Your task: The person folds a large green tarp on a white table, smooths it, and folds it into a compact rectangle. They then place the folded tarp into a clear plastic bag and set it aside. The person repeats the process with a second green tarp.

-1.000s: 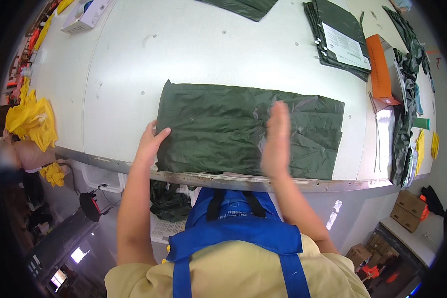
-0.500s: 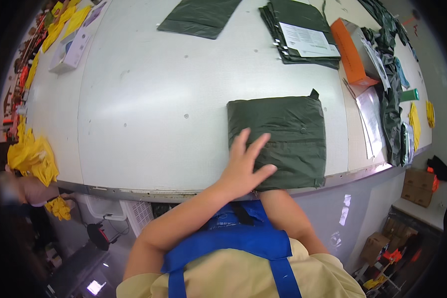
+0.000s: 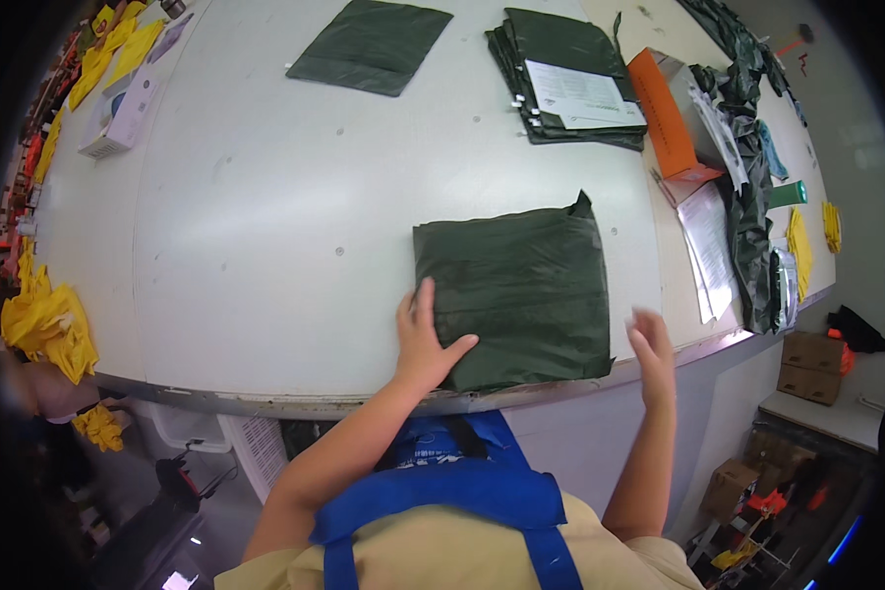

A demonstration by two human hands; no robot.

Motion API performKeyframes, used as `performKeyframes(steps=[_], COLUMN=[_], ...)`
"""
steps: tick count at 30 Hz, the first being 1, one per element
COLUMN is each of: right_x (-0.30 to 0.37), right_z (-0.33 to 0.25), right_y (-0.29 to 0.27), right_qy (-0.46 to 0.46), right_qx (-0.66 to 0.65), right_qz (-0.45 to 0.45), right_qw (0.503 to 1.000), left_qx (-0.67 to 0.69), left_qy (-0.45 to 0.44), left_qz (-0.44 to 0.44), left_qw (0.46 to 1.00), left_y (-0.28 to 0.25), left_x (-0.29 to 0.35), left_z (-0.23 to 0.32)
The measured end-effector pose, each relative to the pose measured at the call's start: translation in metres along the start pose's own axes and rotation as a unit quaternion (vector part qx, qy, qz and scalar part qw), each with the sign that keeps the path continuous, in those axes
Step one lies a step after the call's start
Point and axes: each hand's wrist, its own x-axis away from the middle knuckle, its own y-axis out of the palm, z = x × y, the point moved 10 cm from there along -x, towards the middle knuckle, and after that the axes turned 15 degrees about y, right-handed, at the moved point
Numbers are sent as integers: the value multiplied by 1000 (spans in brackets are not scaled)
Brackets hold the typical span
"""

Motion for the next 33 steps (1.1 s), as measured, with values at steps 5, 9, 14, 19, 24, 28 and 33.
performKeyframes(steps=[5,9,14,19,24,28,33], right_x=[-62,-27,7,29,36,-41,-203], right_z=[36,28,45,35,36,53,-1], right_y=[92,135,201,222,215,124,-53], right_qy=[218,295,271,205,207,160,-56], right_qx=[-169,-220,-362,-359,-263,-230,124], right_qz=[-204,-209,-195,-193,-210,-106,206], right_qw=[939,906,870,890,919,954,969], left_qx=[595,781,767,704,666,541,140], left_qy=[-276,-275,-201,-222,-266,-294,-192], left_qz=[-21,27,29,9,53,142,257], left_qw=[755,559,609,674,695,775,937], left_y=[32,33,37,30,38,15,-93], left_x=[35,42,49,59,70,84,78], left_z=[-43,-5,14,20,-6,-30,-14])
